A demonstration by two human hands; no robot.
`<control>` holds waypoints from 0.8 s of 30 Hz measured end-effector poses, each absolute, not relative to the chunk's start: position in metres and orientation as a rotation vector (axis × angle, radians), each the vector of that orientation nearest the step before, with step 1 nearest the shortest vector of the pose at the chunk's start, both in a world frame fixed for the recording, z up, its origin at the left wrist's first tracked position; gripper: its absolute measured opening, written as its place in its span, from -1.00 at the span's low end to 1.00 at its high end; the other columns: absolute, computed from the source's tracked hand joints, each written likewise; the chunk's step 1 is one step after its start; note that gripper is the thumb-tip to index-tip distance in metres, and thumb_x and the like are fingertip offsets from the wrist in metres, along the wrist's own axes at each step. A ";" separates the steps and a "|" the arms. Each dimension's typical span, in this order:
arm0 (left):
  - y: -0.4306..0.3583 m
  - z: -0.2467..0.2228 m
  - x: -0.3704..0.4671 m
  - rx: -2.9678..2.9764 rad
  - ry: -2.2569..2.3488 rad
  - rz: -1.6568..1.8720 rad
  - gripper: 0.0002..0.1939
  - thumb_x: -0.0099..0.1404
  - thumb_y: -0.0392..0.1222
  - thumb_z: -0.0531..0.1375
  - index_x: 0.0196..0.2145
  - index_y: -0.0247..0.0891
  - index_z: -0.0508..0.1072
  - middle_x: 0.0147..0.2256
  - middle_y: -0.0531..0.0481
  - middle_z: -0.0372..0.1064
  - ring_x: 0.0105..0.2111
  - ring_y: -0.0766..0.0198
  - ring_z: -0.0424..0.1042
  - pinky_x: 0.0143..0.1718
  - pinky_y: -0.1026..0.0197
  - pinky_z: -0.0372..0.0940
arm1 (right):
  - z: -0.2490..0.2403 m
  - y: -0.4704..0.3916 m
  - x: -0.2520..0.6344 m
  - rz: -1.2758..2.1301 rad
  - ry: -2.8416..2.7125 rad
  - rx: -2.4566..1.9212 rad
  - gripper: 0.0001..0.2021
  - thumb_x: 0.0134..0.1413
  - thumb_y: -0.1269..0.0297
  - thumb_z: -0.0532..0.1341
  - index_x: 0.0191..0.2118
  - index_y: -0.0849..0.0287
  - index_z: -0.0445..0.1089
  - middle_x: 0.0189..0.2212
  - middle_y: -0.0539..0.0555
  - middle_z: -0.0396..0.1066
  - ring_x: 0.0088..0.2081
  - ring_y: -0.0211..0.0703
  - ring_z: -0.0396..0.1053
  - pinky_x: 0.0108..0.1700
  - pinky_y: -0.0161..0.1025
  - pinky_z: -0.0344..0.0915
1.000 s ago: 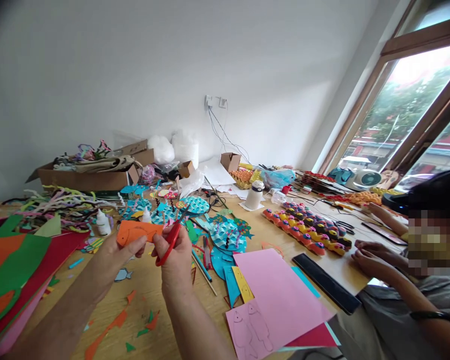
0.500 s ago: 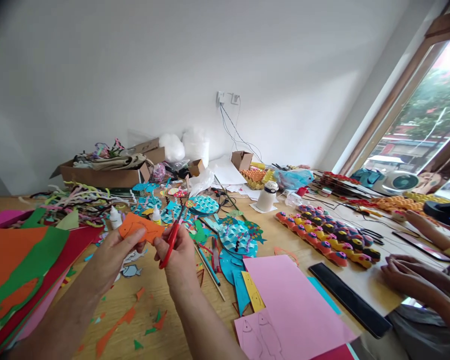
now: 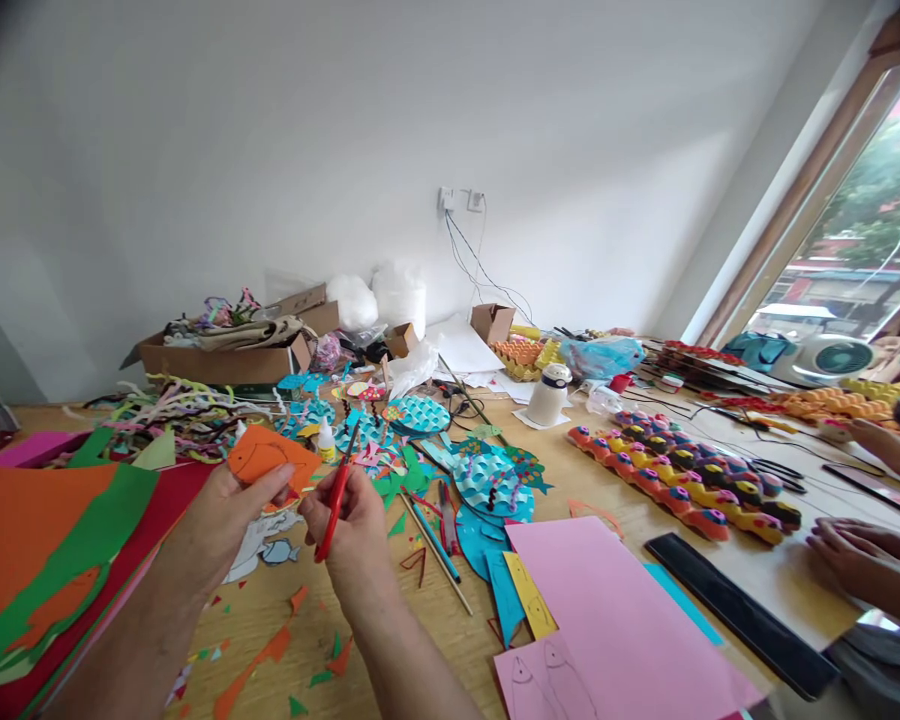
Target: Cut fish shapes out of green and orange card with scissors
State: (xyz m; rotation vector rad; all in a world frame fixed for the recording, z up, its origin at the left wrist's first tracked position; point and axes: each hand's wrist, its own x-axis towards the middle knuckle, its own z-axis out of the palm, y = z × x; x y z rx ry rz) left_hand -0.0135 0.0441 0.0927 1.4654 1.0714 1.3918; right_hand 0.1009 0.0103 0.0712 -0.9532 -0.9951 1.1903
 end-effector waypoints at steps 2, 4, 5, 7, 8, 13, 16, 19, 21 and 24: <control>0.047 0.090 -0.016 1.443 1.059 1.397 -0.85 0.01 -0.17 0.18 -0.64 -0.23 0.33 -0.66 0.16 0.20 -0.59 0.35 0.17 -0.53 0.31 0.11 | 0.070 0.007 0.102 1.189 -1.014 -0.966 -0.75 -0.14 0.19 0.27 -0.41 0.20 0.20 -0.61 -0.11 0.23 -0.64 -0.41 0.16 -0.63 -0.46 0.04; 0.049 0.088 -0.017 1.415 1.045 1.401 -0.82 0.03 -0.15 0.18 -0.64 -0.23 0.30 -0.67 0.16 0.19 -0.60 0.36 0.17 -0.53 0.32 0.11 | 0.068 0.001 0.105 1.178 -1.057 -0.970 -0.74 -0.06 0.14 0.23 -0.41 0.21 0.19 -0.60 -0.09 0.24 -0.62 -0.40 0.17 -0.61 -0.45 0.05; 0.049 0.087 -0.017 1.399 1.031 1.410 -0.81 0.04 -0.15 0.18 -0.64 -0.23 0.29 -0.67 0.16 0.19 -0.60 0.36 0.17 -0.53 0.32 0.11 | 0.066 -0.002 0.106 1.180 -1.096 -0.961 -0.73 -0.02 0.10 0.19 -0.43 0.21 0.19 -0.60 -0.09 0.23 -0.61 -0.40 0.18 -0.58 -0.44 0.06; 0.049 0.085 -0.015 1.357 0.982 1.445 -0.79 0.06 -0.16 0.18 -0.64 -0.23 0.27 -0.67 0.16 0.19 -0.60 0.37 0.17 -0.52 0.33 0.12 | 0.059 -0.011 0.109 1.205 -1.141 -0.951 -0.67 0.05 0.01 0.11 -0.44 0.21 0.16 -0.65 -0.10 0.20 -0.63 -0.40 0.15 -0.57 -0.44 0.06; 0.048 0.085 -0.013 1.328 0.949 1.462 -0.79 0.07 -0.17 0.18 -0.64 -0.23 0.27 -0.67 0.17 0.18 -0.60 0.37 0.17 -0.52 0.33 0.13 | 0.055 -0.015 0.109 1.225 -1.163 -0.943 -0.65 0.06 -0.03 0.09 -0.45 0.20 0.15 -0.66 -0.10 0.18 -0.64 -0.41 0.13 -0.57 -0.44 0.05; 0.042 0.087 -0.003 1.219 0.823 1.508 -0.82 0.08 -0.18 0.19 -0.61 -0.25 0.32 -0.66 0.15 0.21 -0.62 0.39 0.18 -0.57 0.34 0.15 | 0.048 -0.030 0.101 1.246 -1.273 -1.015 -0.57 0.05 -0.12 0.05 -0.51 0.18 0.13 -0.72 -0.11 0.13 -0.68 -0.40 0.08 -0.62 -0.44 0.01; 0.042 0.086 0.000 1.213 0.799 1.531 -0.81 0.08 -0.17 0.19 -0.62 -0.26 0.35 -0.65 0.13 0.25 -0.62 0.39 0.22 -0.58 0.35 0.17 | 0.052 -0.031 0.095 1.209 -1.309 -1.061 -0.57 0.05 -0.11 0.05 -0.53 0.19 0.14 -0.74 -0.11 0.11 -0.70 -0.40 0.06 -0.64 -0.44 0.00; 0.044 0.083 0.001 1.170 0.822 1.541 -0.81 0.07 -0.15 0.21 -0.61 -0.27 0.38 -0.65 0.12 0.28 -0.63 0.38 0.24 -0.60 0.35 0.20 | 0.052 -0.028 0.093 1.220 -1.264 -1.114 -0.62 0.09 -0.02 0.04 -0.54 0.18 0.14 -0.74 -0.12 0.10 -0.70 -0.40 0.06 -0.65 -0.46 0.02; 0.045 0.082 0.000 1.150 0.839 1.537 -0.81 0.05 -0.14 0.22 -0.61 -0.27 0.39 -0.65 0.11 0.29 -0.64 0.38 0.25 -0.62 0.35 0.20 | 0.049 -0.025 0.093 1.234 -1.249 -1.112 -0.67 0.11 0.05 0.04 -0.54 0.18 0.13 -0.74 -0.13 0.10 -0.70 -0.40 0.07 -0.65 -0.47 0.04; 0.044 0.082 0.001 1.149 0.838 1.518 -0.81 0.04 -0.13 0.22 -0.61 -0.27 0.39 -0.66 0.12 0.28 -0.66 0.38 0.24 -0.65 0.35 0.20 | 0.047 -0.023 0.093 1.227 -1.260 -1.097 -0.68 0.14 0.10 0.03 -0.54 0.18 0.12 -0.73 -0.12 0.10 -0.69 -0.40 0.08 -0.64 -0.47 0.04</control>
